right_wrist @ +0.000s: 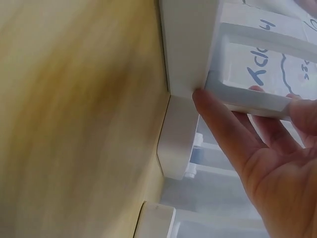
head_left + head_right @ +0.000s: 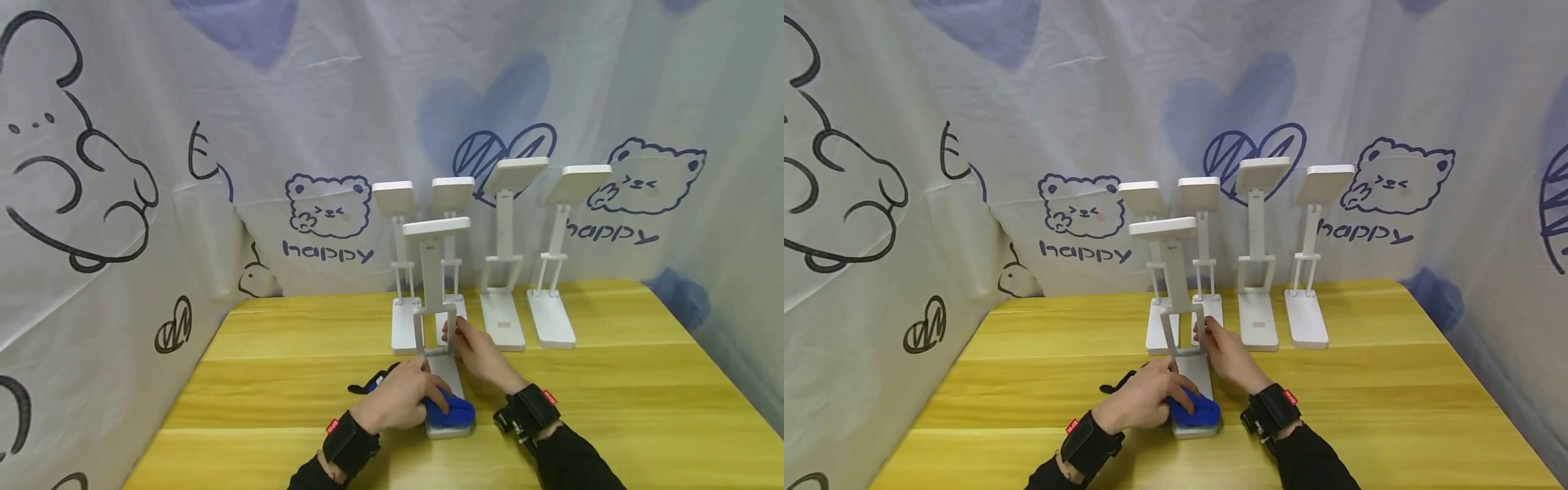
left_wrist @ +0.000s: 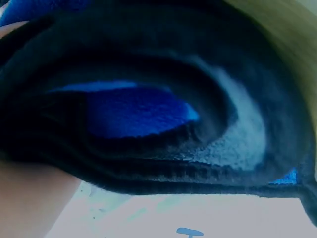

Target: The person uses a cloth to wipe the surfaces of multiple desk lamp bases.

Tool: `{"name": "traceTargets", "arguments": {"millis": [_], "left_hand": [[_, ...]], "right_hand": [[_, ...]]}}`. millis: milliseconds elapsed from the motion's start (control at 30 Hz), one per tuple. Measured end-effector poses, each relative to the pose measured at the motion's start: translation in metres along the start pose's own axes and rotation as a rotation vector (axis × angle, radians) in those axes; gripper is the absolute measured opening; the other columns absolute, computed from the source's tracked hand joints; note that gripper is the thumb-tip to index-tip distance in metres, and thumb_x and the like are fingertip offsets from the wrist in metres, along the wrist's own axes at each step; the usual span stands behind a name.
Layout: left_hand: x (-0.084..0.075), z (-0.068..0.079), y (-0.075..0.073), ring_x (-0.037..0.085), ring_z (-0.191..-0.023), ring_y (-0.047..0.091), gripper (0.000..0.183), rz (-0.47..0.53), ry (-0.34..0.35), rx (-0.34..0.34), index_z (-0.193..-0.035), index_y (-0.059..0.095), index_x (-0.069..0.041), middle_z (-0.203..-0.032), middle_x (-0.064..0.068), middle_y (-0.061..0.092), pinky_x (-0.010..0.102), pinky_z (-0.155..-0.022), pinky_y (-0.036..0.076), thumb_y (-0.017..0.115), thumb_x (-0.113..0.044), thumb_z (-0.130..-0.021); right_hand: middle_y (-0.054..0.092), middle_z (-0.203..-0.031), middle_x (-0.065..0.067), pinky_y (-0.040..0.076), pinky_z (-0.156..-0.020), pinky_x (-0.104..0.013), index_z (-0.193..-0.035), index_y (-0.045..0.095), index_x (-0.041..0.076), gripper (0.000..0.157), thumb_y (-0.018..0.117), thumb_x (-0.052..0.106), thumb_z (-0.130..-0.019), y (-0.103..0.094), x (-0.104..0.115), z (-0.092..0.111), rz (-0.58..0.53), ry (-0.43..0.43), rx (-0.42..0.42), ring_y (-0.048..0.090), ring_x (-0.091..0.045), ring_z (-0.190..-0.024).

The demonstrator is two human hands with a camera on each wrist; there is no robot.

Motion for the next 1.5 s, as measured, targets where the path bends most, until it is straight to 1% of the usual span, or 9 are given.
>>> {"name": "traceTargets", "arguments": {"millis": [233, 500, 633, 833, 1000, 1100, 1233, 1367, 1500], "left_hand": [[-0.001, 0.003, -0.006, 0.005, -0.073, 0.039, 0.038, 0.035, -0.016, 0.029, -0.07, 0.076, -0.031, -0.094, -0.017, 0.071, 0.017, -0.063, 0.032, 0.059, 0.004, -0.072], [0.01, 0.008, -0.007, 0.011, -0.081, 0.049, 0.03, -0.139, -0.116, -0.065, -0.081, 0.078, -0.024, -0.087, -0.012, 0.072, 0.028, -0.075, 0.045, 0.062, -0.001, -0.069], [0.013, 0.008, -0.005, 0.014, -0.077, 0.047, 0.031, -0.221, -0.132, -0.121, -0.087, 0.078, -0.02, -0.09, -0.006, 0.071, 0.029, -0.07, 0.045, 0.06, -0.001, -0.07], [0.012, 0.002, 0.006, 0.02, -0.083, 0.048, 0.025, -0.383, -0.18, -0.147, -0.099, 0.075, -0.018, -0.106, 0.003, 0.067, 0.034, -0.072, 0.047, 0.062, -0.009, -0.08], [0.011, -0.001, 0.015, 0.022, -0.084, 0.047, 0.023, -0.441, -0.212, -0.178, -0.1, 0.073, -0.015, -0.109, 0.003, 0.065, 0.036, -0.071, 0.047, 0.064, -0.011, -0.08], [0.011, -0.004, 0.019, 0.022, -0.085, 0.047, 0.023, -0.472, -0.21, -0.2, -0.1, 0.073, -0.016, -0.109, 0.001, 0.065, 0.037, -0.07, 0.046, 0.065, -0.011, -0.079], [0.009, -0.008, 0.023, 0.023, -0.085, 0.046, 0.022, -0.499, -0.187, -0.216, -0.098, 0.073, -0.017, -0.11, 0.0, 0.065, 0.037, -0.069, 0.044, 0.064, -0.012, -0.078], [0.006, -0.011, 0.024, 0.023, -0.087, 0.046, 0.025, -0.495, -0.164, -0.202, -0.099, 0.072, -0.018, -0.114, -0.001, 0.065, 0.039, -0.071, 0.043, 0.064, -0.012, -0.077], [0.004, -0.011, 0.023, 0.022, -0.087, 0.045, 0.031, -0.463, -0.138, -0.178, -0.103, 0.073, -0.021, -0.117, -0.003, 0.066, 0.037, -0.072, 0.042, 0.064, -0.011, -0.075]], "right_hand": [[0.061, -0.107, -0.02, 0.057, -0.071, -0.046, -0.115, 0.05, 0.006, 0.019, 0.037, 0.008, -0.102, -0.001, -0.002, 0.0, 0.015, -0.003, -0.01, 0.06, -0.034, -0.1], [0.063, -0.107, -0.021, 0.057, -0.07, -0.049, -0.113, 0.051, 0.004, 0.018, 0.038, 0.005, -0.101, -0.001, 0.002, 0.0, -0.005, 0.021, -0.002, 0.06, -0.034, -0.1], [0.063, -0.108, -0.018, 0.057, -0.071, -0.046, -0.114, 0.05, 0.007, 0.018, 0.038, 0.008, -0.102, 0.0, -0.004, -0.002, -0.008, 0.018, 0.003, 0.06, -0.031, -0.101], [0.063, -0.109, -0.019, 0.056, -0.074, -0.043, -0.116, 0.05, 0.007, 0.019, 0.038, 0.009, -0.102, -0.002, -0.003, 0.0, 0.02, -0.005, 0.0, 0.061, -0.029, -0.102], [0.061, -0.106, -0.021, 0.057, -0.074, -0.044, -0.117, 0.05, 0.004, 0.02, 0.037, 0.009, -0.102, -0.001, -0.003, -0.001, -0.03, 0.041, 0.019, 0.061, -0.03, -0.1], [0.061, -0.103, -0.021, 0.057, -0.073, -0.044, -0.115, 0.05, 0.003, 0.019, 0.037, 0.008, -0.102, -0.001, -0.003, -0.002, -0.033, 0.036, 0.014, 0.061, -0.03, -0.097], [0.063, -0.101, -0.018, 0.056, -0.07, -0.043, -0.112, 0.052, 0.005, 0.017, 0.04, 0.009, -0.101, -0.002, -0.002, -0.002, 0.031, -0.019, -0.024, 0.062, -0.026, -0.092], [0.065, -0.1, -0.014, 0.051, -0.072, -0.043, -0.11, 0.054, 0.008, 0.015, 0.042, 0.01, -0.101, -0.002, -0.001, -0.003, 0.095, -0.064, -0.057, 0.061, -0.023, -0.092], [0.065, -0.101, -0.014, 0.049, -0.071, -0.043, -0.111, 0.054, 0.008, 0.015, 0.043, 0.01, -0.1, -0.001, -0.002, -0.003, 0.114, -0.059, -0.056, 0.061, -0.023, -0.091]]}}
Point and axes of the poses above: each hand's wrist, its own z-axis away from the middle knuckle, its own y-axis out of the palm, x = y × z, the point moved 1 cm from there along -z, towards the middle knuckle
